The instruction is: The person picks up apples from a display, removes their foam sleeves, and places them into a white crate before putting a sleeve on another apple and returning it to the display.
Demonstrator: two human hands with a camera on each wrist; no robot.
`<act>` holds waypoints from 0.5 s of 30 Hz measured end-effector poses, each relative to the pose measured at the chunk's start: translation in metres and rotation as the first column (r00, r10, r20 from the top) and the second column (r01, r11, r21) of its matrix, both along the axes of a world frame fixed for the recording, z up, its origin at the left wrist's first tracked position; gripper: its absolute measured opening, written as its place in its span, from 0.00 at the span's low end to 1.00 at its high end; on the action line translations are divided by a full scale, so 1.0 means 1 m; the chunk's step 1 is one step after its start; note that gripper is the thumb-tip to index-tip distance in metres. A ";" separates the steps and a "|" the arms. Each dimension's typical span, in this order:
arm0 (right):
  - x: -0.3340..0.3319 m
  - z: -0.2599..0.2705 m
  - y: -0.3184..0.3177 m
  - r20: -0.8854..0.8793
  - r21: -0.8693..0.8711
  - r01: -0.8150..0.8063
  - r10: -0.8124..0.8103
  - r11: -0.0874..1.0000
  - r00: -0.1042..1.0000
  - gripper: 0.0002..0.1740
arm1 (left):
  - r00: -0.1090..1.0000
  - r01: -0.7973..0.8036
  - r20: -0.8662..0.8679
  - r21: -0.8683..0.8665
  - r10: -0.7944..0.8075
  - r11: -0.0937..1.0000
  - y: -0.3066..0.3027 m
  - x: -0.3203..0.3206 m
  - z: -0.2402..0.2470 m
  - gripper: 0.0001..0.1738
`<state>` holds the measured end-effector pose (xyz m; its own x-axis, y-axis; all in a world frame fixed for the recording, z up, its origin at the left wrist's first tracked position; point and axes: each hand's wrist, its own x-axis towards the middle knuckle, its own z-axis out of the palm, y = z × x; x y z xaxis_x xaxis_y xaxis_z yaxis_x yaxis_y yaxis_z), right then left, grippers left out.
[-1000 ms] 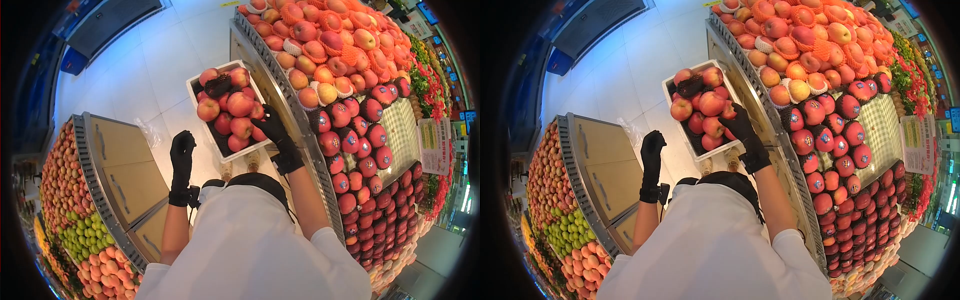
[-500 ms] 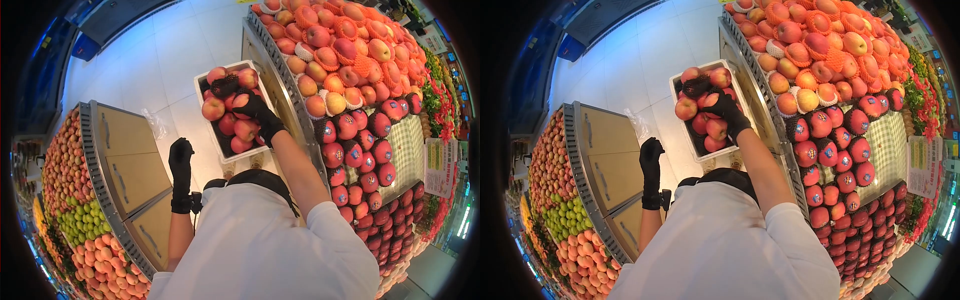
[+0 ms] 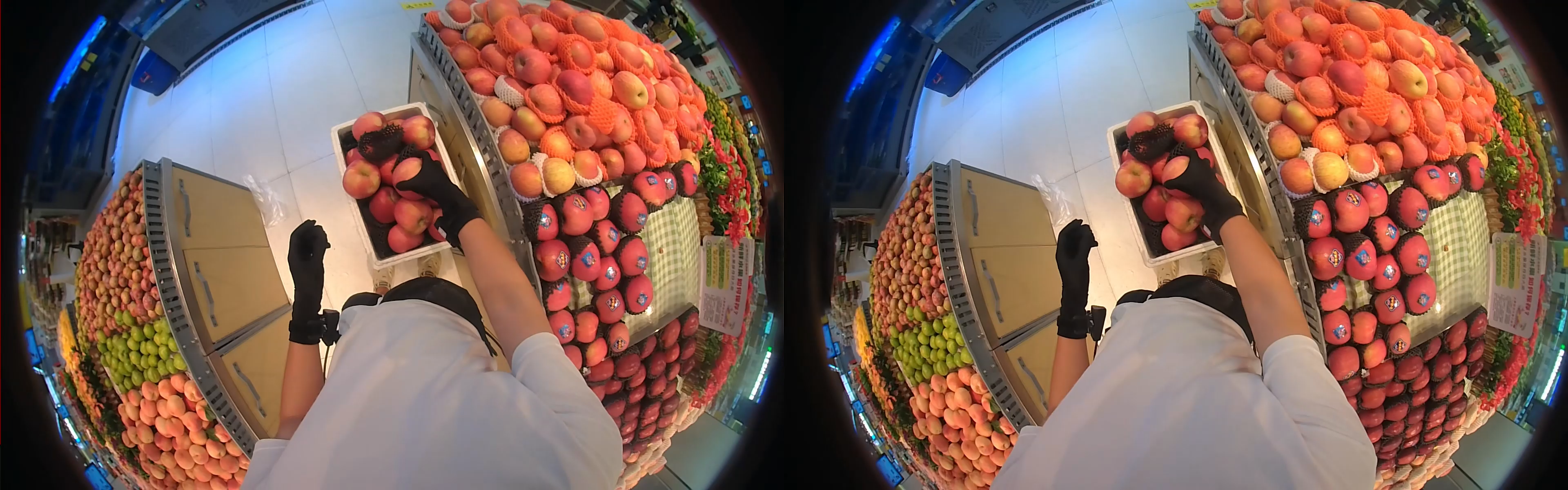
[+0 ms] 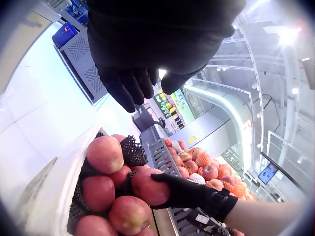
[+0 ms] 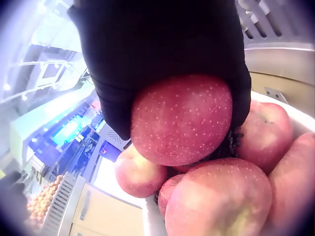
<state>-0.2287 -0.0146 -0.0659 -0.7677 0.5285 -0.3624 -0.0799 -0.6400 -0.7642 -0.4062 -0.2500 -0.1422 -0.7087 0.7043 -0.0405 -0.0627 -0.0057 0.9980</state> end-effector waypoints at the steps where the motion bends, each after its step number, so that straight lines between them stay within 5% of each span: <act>1: 0.001 0.006 -0.002 -0.009 -0.001 0.002 -0.002 1.000 1.000 0.36 | 1.000 -0.007 0.007 -0.001 0.007 1.000 0.001 0.000 0.001 0.17; 15: 0.014 0.123 -0.048 -0.116 -0.015 -0.037 0.035 0.999 0.993 0.40 | 0.980 0.193 0.026 0.102 -0.196 0.976 0.028 -0.012 -0.009 0.23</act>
